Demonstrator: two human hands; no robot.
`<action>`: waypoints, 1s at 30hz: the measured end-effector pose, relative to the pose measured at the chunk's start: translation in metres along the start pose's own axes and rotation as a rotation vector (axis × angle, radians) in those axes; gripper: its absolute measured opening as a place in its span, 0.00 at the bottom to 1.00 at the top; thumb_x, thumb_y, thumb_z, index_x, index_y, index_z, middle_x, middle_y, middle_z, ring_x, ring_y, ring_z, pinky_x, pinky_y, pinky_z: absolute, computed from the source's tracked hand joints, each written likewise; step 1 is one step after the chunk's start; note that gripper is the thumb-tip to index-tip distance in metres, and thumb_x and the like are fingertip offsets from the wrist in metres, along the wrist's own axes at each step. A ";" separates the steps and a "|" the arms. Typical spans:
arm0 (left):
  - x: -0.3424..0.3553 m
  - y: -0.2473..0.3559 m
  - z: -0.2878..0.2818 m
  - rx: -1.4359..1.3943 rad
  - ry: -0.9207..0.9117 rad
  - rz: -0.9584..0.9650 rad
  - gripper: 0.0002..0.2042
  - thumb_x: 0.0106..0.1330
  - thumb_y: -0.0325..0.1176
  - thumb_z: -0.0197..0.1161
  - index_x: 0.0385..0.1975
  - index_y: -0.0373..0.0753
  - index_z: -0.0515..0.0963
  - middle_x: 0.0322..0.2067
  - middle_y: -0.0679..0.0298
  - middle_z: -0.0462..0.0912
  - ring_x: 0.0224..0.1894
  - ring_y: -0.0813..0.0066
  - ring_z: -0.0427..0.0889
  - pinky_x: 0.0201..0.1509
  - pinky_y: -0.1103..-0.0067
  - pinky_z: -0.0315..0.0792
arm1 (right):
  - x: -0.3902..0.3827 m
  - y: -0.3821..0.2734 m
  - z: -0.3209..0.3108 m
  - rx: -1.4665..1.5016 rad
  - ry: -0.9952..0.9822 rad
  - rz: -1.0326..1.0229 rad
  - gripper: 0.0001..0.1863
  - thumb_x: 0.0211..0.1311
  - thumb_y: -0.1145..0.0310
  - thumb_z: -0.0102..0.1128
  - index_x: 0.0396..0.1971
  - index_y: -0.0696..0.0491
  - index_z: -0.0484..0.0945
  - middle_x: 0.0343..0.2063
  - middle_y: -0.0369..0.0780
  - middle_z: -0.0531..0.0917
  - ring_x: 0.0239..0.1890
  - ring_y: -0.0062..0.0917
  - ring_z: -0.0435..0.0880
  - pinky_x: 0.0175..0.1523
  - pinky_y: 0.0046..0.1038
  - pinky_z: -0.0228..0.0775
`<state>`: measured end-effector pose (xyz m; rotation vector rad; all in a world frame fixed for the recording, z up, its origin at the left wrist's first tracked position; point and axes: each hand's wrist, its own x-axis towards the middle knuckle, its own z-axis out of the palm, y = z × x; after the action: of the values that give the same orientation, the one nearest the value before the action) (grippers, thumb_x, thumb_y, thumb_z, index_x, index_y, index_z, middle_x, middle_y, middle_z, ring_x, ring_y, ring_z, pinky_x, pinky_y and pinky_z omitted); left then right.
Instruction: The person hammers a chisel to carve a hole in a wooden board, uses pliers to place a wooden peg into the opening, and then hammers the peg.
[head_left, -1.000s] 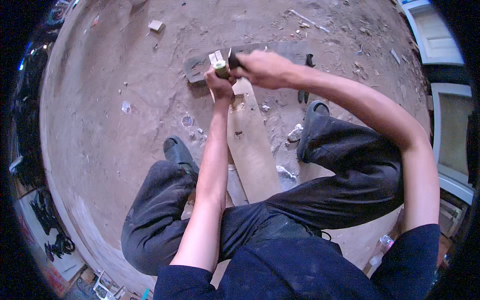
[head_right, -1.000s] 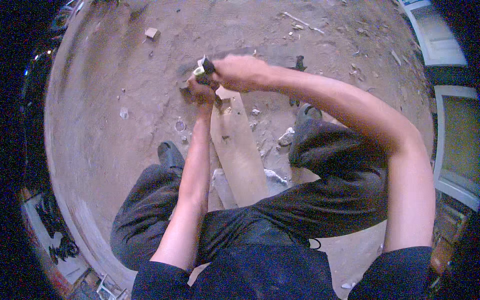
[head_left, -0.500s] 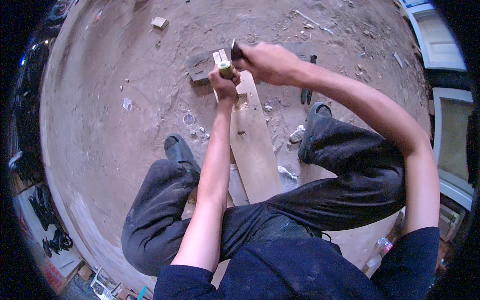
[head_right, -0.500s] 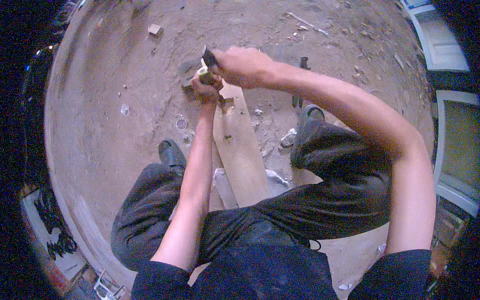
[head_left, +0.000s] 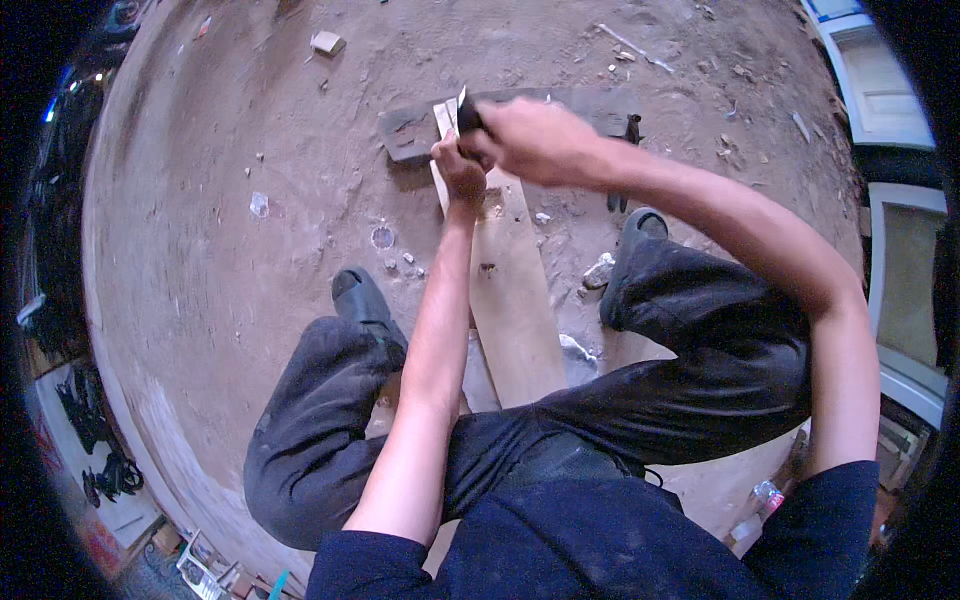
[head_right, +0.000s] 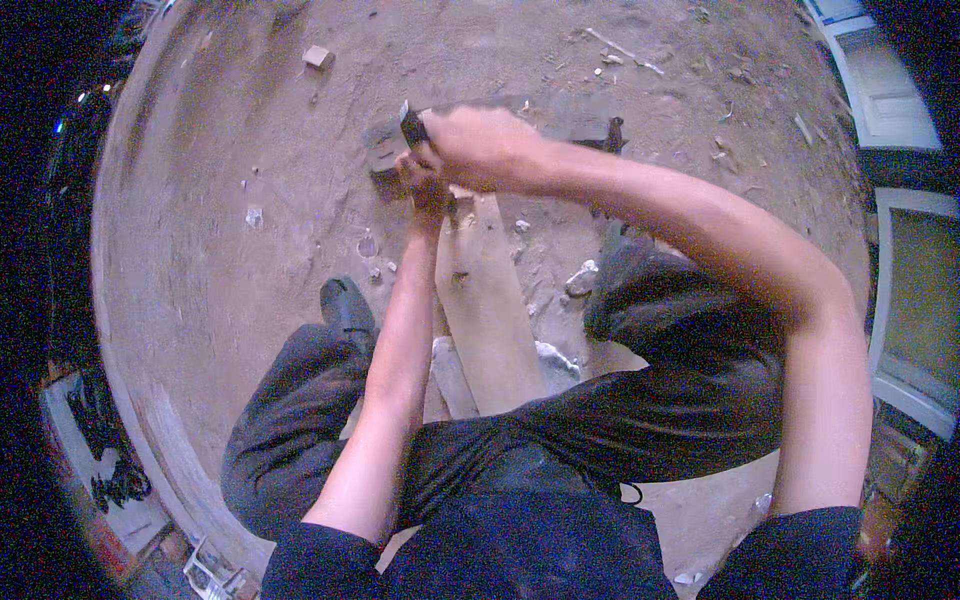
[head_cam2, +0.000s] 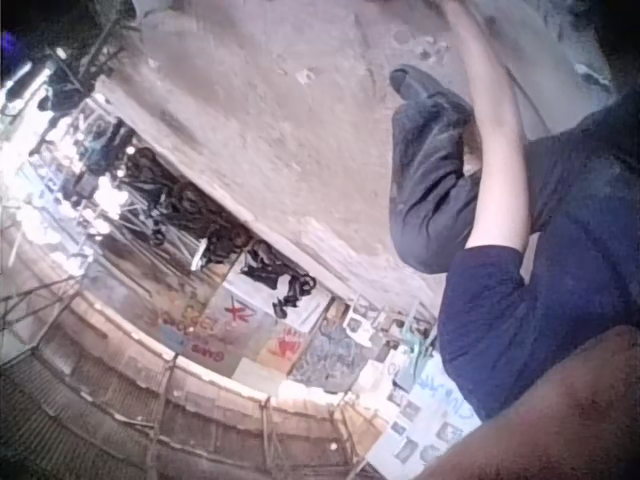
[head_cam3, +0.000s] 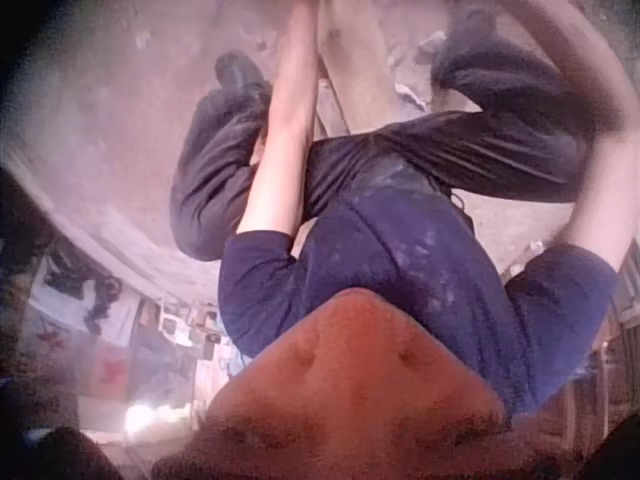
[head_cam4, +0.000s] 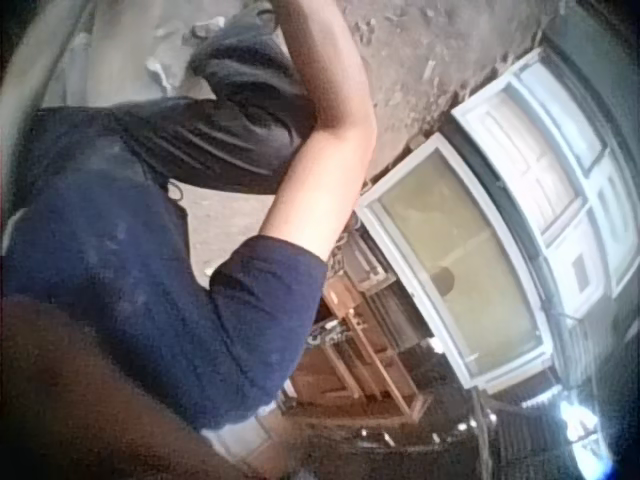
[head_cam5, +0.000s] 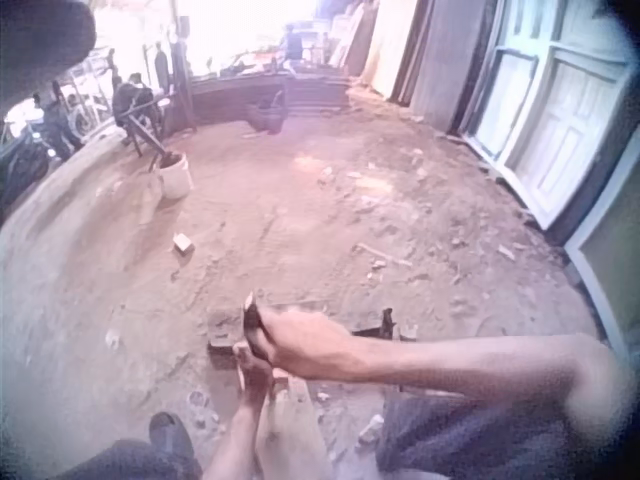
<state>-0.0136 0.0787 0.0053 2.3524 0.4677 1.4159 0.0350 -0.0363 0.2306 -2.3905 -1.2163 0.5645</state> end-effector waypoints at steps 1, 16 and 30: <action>0.016 0.035 -0.012 -0.326 -0.088 -0.301 0.21 0.68 0.50 0.42 0.31 0.35 0.69 0.23 0.62 0.71 0.12 0.76 0.67 0.14 0.80 0.60 | -0.004 0.002 -0.017 0.094 0.046 -0.024 0.20 0.65 0.54 0.48 0.37 0.59 0.74 0.28 0.51 0.82 0.32 0.47 0.82 0.37 0.44 0.72; 0.038 0.029 -0.026 -1.235 -0.366 -1.079 0.26 0.67 0.50 0.35 0.16 0.37 0.69 0.12 0.65 0.70 0.11 0.79 0.64 0.14 0.83 0.56 | 0.040 0.016 -0.042 0.292 0.411 -0.127 0.19 0.65 0.55 0.46 0.34 0.56 0.78 0.27 0.51 0.81 0.33 0.48 0.81 0.37 0.45 0.71; 0.048 0.028 -0.017 -1.135 -0.265 -1.120 0.26 0.68 0.54 0.35 0.21 0.38 0.70 0.10 0.67 0.67 0.09 0.79 0.63 0.12 0.82 0.55 | 0.040 0.053 0.002 0.273 0.214 -0.054 0.19 0.66 0.56 0.49 0.38 0.57 0.79 0.29 0.51 0.81 0.35 0.41 0.81 0.40 0.36 0.69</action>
<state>-0.0045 0.0782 0.0624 0.9826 0.5458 0.5169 0.0905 -0.0317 0.1944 -2.1214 -1.0366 0.4155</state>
